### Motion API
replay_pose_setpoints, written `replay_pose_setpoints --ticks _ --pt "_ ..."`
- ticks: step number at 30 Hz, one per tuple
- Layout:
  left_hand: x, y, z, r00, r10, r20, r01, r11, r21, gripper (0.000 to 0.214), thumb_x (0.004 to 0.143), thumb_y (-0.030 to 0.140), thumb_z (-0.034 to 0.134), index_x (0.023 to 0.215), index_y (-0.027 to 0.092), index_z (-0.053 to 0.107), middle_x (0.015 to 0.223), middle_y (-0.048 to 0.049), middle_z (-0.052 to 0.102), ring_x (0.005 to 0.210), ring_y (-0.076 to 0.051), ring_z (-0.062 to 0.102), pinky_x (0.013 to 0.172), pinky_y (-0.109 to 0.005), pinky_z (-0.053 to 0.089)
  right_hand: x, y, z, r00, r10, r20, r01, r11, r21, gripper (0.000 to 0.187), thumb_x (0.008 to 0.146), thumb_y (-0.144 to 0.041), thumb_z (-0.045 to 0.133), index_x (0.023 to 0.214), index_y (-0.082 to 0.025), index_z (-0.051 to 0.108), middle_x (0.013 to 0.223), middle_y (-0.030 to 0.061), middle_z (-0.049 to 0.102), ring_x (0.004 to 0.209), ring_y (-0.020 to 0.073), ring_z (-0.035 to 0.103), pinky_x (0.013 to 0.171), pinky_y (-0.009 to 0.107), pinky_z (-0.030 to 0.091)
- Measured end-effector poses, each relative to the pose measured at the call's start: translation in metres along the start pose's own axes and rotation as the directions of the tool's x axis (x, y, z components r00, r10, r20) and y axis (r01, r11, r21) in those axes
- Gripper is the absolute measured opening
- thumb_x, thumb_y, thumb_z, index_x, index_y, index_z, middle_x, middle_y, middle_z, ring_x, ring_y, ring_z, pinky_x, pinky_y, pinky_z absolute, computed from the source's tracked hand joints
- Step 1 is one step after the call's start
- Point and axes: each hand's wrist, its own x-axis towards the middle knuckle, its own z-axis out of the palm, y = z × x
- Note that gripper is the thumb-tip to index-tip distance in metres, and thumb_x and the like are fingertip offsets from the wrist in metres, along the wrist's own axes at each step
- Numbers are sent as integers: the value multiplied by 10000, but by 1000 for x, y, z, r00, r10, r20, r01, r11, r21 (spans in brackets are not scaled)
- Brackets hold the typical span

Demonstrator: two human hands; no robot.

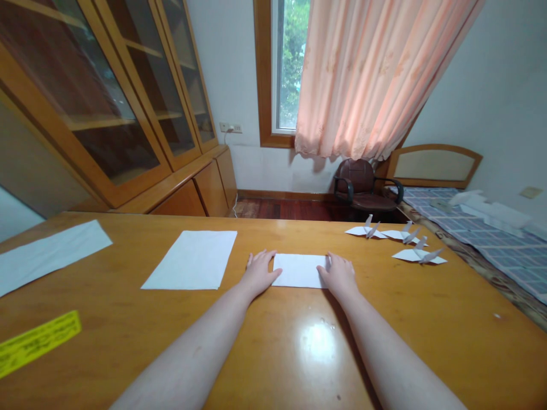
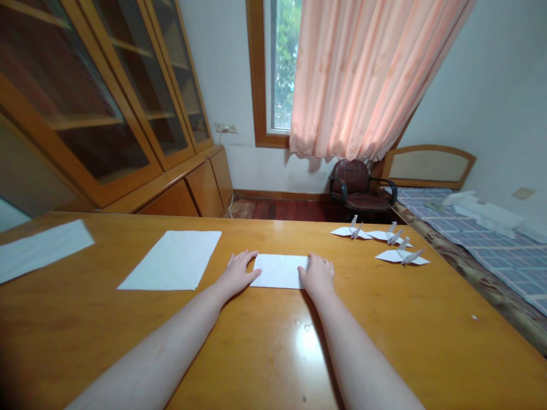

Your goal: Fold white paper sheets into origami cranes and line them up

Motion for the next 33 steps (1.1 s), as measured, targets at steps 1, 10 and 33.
replay_pose_setpoints --ticks 1,10,33 --pt "0 0 0 1000 1 -6 -1 1000 -1 578 766 422 537 1298 228 417 1358 -79 463 1298 -254 342 1101 -490 143 0 0 -1 1000 4 0 -4 1000 -4 542 785 -436 515 1228 -124 493 1201 144 566 1121 304 467 980 411 270" --pt "3 -2 6 999 -32 -20 33 998 56 644 727 416 594 1306 211 400 1364 -102 451 1303 -278 326 1092 -478 158 -1 1 -5 991 130 -1 -130 991 -43 648 751 -507 542 1251 -101 465 1160 201 554 1070 349 492 880 438 350" --pt "-7 3 1 964 256 68 -251 965 -79 630 730 434 601 1309 251 433 1415 -64 387 1328 -250 289 1121 -447 132 3 8 3 998 -1 -66 17 970 244 407 734 -194 532 1137 -145 559 1158 108 560 1094 234 502 966 320 353"
